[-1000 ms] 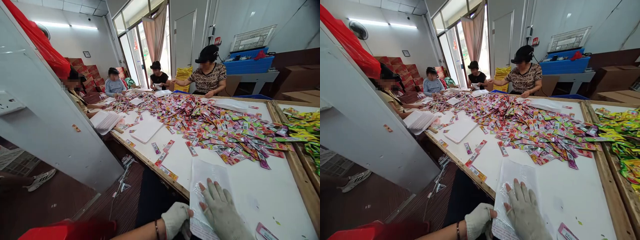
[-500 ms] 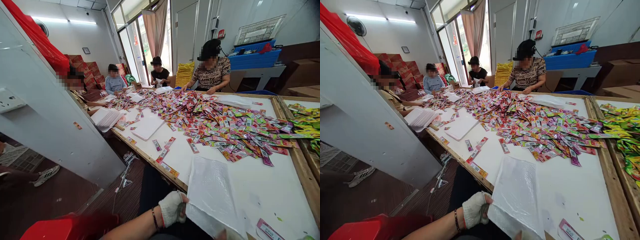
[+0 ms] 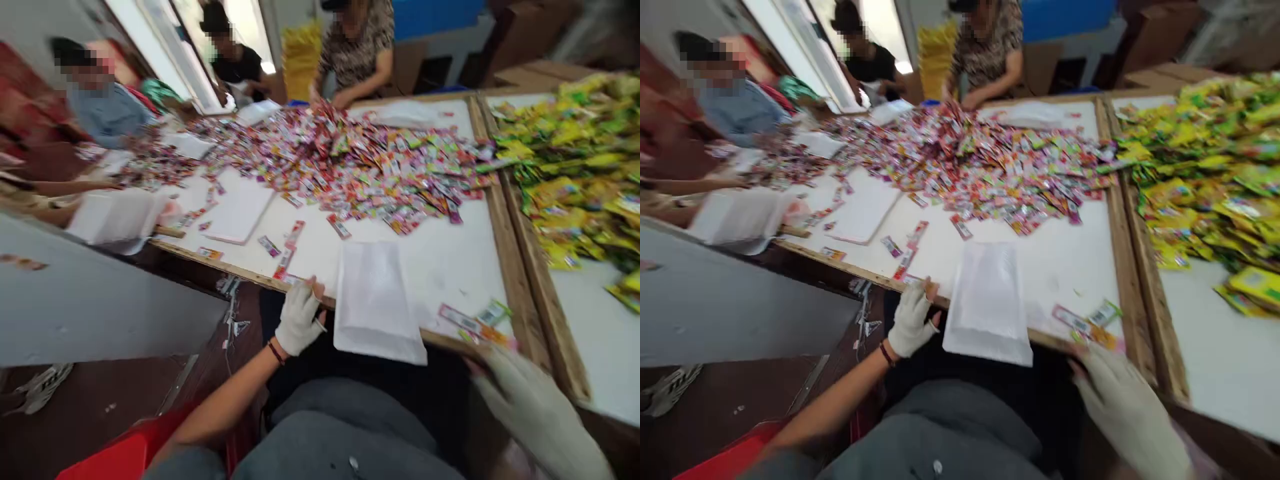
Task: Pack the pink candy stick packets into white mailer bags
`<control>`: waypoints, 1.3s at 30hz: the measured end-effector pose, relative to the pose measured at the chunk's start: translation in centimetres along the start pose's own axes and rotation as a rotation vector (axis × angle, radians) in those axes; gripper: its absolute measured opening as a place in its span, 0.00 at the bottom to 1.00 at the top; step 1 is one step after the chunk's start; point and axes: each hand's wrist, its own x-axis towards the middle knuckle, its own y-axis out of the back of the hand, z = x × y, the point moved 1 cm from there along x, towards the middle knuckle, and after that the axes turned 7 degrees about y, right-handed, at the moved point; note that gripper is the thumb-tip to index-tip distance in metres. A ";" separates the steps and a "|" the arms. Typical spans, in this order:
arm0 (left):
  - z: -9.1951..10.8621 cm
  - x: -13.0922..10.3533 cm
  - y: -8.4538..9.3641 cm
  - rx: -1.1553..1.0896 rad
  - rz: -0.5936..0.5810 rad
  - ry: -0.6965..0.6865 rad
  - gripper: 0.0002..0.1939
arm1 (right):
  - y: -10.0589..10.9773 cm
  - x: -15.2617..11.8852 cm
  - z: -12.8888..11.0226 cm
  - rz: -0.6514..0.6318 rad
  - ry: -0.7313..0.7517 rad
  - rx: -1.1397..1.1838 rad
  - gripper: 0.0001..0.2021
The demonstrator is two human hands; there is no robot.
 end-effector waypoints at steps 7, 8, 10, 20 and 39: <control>1.1 2.7 -1.0 -0.090 -0.318 -0.385 0.16 | -4.6 4.5 -0.8 -0.131 0.510 0.009 0.19; 1.4 2.8 -0.6 -0.118 -0.340 -0.420 0.16 | -4.8 4.6 -0.8 -0.128 0.519 0.034 0.17; 2.0 2.9 0.2 -0.159 -0.367 -0.447 0.15 | -4.6 4.5 -0.8 -0.107 0.466 0.092 0.14; 5.1 5.9 0.5 -0.003 -0.452 0.228 0.23 | -3.6 8.5 -1.9 -0.290 -0.409 0.196 0.18; 4.8 8.4 0.1 -1.514 -0.782 1.148 0.22 | -5.2 14.0 -4.1 -0.371 -0.577 1.416 0.32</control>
